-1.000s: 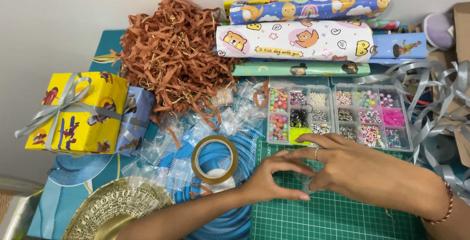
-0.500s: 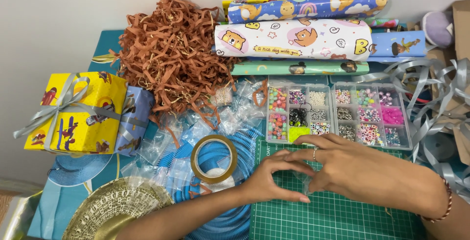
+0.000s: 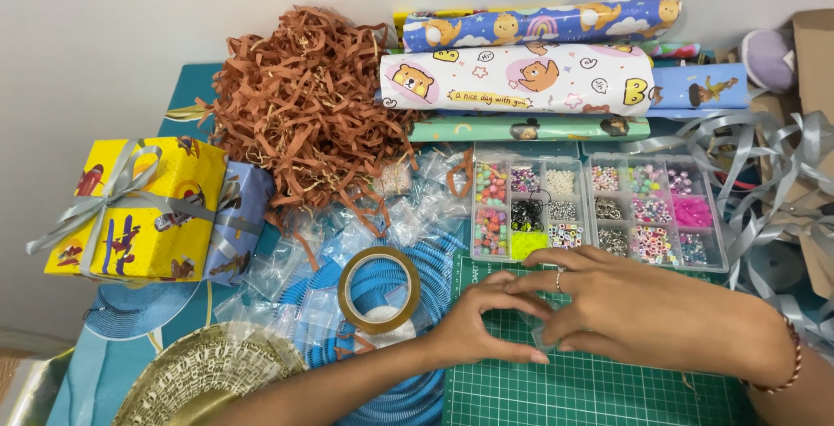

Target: Bagging small decorative beads and charms into plastic pouches

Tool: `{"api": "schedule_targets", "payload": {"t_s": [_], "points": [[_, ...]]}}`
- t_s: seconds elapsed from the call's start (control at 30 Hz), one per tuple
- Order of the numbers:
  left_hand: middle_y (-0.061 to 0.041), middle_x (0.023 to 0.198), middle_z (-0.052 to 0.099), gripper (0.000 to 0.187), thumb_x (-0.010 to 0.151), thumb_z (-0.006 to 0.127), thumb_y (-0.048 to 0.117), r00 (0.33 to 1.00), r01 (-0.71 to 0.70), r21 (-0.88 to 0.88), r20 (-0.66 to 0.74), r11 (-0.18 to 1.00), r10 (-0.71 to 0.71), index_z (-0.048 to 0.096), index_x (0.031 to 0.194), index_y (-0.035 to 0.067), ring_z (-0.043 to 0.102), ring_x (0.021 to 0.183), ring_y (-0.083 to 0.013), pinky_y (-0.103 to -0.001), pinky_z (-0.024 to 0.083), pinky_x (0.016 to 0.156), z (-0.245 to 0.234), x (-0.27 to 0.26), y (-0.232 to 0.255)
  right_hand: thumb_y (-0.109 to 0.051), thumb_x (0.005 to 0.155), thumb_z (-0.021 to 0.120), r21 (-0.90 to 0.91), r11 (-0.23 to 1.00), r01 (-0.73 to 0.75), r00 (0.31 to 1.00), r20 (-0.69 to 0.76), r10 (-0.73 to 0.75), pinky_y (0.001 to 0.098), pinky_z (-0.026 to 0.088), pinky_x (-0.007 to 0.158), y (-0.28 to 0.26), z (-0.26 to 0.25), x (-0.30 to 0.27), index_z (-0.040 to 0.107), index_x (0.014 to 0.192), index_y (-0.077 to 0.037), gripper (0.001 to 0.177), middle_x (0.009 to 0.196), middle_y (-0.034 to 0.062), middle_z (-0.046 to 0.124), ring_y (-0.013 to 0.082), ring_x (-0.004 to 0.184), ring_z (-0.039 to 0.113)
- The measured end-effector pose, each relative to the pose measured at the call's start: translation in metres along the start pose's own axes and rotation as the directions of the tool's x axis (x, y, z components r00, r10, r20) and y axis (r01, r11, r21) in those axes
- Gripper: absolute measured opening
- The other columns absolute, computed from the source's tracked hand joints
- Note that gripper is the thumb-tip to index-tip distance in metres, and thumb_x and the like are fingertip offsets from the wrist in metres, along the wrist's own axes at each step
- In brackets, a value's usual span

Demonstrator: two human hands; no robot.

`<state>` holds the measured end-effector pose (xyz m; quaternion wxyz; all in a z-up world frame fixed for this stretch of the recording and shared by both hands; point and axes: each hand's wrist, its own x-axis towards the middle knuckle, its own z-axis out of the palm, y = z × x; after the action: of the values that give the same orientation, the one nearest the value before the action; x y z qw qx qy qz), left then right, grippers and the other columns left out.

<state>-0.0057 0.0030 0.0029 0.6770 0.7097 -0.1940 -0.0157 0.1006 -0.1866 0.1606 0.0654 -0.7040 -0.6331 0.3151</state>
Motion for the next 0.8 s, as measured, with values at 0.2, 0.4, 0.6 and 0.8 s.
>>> {"api": "schedule_targets", "payload": {"t_s": [0.2,0.4,0.6,0.8], "points": [[0.009,0.115,0.074,0.033,0.083,0.083,0.039,0.993,-0.114,0.007,0.002,0.993,0.114,0.073,0.113,0.028,0.063,0.117,-0.0126,-0.031,0.046,0.110,0.000,0.004,0.002,-0.024,0.091,0.068,-0.352,0.936,0.016,0.924,-0.353,-0.149,0.0560,0.039,0.104,0.010,-0.012,-0.010,0.074,0.106,-0.018,0.017,0.139,0.0030,0.063,0.0327,0.139,0.047],[0.007,0.120,0.074,0.039,0.081,0.080,0.046,0.997,-0.026,0.059,0.070,0.998,0.022,0.072,0.116,0.033,0.059,0.120,-0.0153,-0.034,0.046,0.106,0.002,0.000,-0.012,-0.015,0.091,0.071,-0.375,0.924,-0.075,0.652,-0.719,-0.239,0.0444,0.057,0.091,0.016,-0.037,-0.009,0.077,0.105,-0.009,0.016,0.105,0.0041,0.078,0.0250,0.103,0.072],[0.009,0.114,0.074,0.034,0.082,0.080,0.044,0.991,-0.062,0.071,0.119,0.996,0.053,0.074,0.113,0.031,0.061,0.114,-0.0116,-0.031,0.047,0.107,0.007,-0.003,0.000,-0.019,0.097,0.065,-0.074,0.954,-0.290,0.614,-0.779,0.127,0.0414,0.056,0.087,0.078,-0.007,0.049,0.079,0.109,-0.012,0.019,0.101,0.0042,0.079,0.0216,0.096,0.071],[-0.004,0.111,0.076,0.038,0.081,0.086,0.040,0.981,-0.176,0.045,0.094,0.983,0.171,0.076,0.112,0.020,0.065,0.113,-0.0252,-0.045,0.043,0.108,0.009,0.001,-0.015,-0.029,0.094,0.072,-0.065,0.951,-0.303,0.641,-0.752,0.153,0.0498,0.049,0.100,0.109,0.023,0.089,0.081,0.100,-0.018,0.016,0.121,0.0008,0.072,0.0309,0.126,0.058]]}}
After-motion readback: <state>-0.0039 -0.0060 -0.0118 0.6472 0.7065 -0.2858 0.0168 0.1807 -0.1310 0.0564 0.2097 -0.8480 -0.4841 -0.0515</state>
